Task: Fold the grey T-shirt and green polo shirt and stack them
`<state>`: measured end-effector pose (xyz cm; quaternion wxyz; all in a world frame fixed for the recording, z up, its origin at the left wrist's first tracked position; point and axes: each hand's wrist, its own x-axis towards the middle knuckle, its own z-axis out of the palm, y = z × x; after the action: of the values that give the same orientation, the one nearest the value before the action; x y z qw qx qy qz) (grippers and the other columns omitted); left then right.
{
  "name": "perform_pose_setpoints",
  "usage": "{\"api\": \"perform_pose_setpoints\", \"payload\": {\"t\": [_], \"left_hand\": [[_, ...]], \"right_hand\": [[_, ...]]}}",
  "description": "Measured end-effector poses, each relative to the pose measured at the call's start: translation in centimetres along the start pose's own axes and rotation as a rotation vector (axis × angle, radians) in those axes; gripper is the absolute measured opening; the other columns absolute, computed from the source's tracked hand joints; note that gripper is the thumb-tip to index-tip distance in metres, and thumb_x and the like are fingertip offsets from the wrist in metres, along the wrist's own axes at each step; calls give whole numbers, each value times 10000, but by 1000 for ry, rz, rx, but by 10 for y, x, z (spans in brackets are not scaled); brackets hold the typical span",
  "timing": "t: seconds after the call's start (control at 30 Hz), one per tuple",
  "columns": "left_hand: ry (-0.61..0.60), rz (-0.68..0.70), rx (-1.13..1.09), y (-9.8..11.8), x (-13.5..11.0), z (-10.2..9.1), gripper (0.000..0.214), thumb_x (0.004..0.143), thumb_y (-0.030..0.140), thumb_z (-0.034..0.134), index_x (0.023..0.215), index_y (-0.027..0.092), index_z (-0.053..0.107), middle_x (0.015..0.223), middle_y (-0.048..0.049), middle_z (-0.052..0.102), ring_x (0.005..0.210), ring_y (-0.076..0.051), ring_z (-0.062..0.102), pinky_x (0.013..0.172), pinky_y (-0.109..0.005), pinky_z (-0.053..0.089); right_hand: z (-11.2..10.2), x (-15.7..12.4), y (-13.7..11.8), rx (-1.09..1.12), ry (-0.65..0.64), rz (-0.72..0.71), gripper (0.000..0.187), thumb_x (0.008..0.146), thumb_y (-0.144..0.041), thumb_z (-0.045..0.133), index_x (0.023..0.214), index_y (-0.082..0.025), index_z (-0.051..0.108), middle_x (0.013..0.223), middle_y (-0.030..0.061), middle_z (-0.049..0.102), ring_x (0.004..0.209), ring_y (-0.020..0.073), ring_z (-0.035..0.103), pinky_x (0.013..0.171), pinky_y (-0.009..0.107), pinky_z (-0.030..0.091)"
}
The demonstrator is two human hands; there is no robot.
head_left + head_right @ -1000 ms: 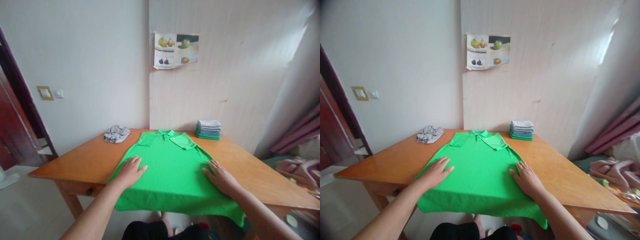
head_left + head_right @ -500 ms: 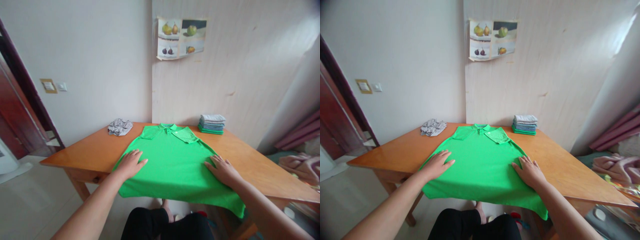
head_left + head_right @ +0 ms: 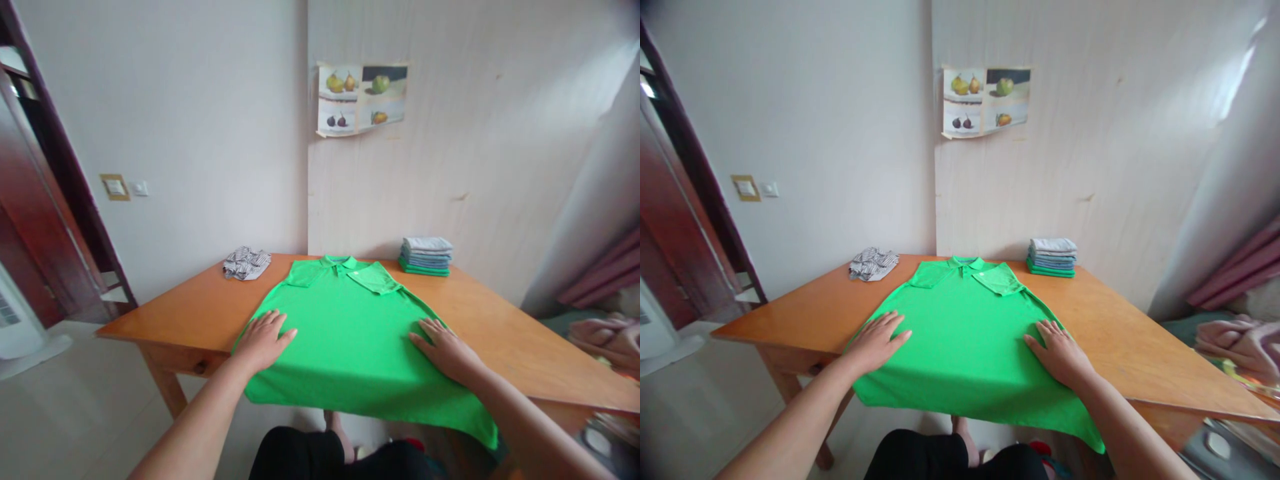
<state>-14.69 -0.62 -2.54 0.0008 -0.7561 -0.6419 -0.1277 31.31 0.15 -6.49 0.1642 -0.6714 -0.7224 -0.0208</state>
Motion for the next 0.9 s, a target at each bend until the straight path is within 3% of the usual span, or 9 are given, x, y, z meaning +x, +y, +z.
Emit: {"api": "perform_pose_setpoints", "payload": {"t": [0.43, 0.7, 0.9], "left_hand": [[-40, -8, 3, -1, 4, -3, 730, 915, 646, 351, 1467, 183, 463, 1582, -125, 344, 1474, -301, 281, 1176, -466, 226], [-44, 3, 27, -7, 6, -1, 748, 915, 646, 327, 1470, 162, 461, 1580, -127, 352, 1470, -305, 289, 1175, -463, 250], [-20, 79, -34, -7, 32, -3, 726, 900, 620, 383, 1371, 95, 556, 1431, -177, 545, 1337, -291, 497, 1115, -382, 369]], "right_hand": [[-9, 0, -2, 42, -62, 7, 725, 942, -626, 396, 1423, -93, 499, 1519, 177, 428, 1451, 326, 306, 1171, 493, 287], [-14, 2, -4, 83, -57, 28, 686, 928, -594, 456, 1402, -103, 527, 1502, 183, 448, 1427, 340, 351, 1149, 497, 314], [-28, 18, -14, 72, -48, 93, 597, 957, -531, 405, 1352, -117, 578, 1361, 170, 600, 1263, 308, 558, 1045, 412, 433]]}}
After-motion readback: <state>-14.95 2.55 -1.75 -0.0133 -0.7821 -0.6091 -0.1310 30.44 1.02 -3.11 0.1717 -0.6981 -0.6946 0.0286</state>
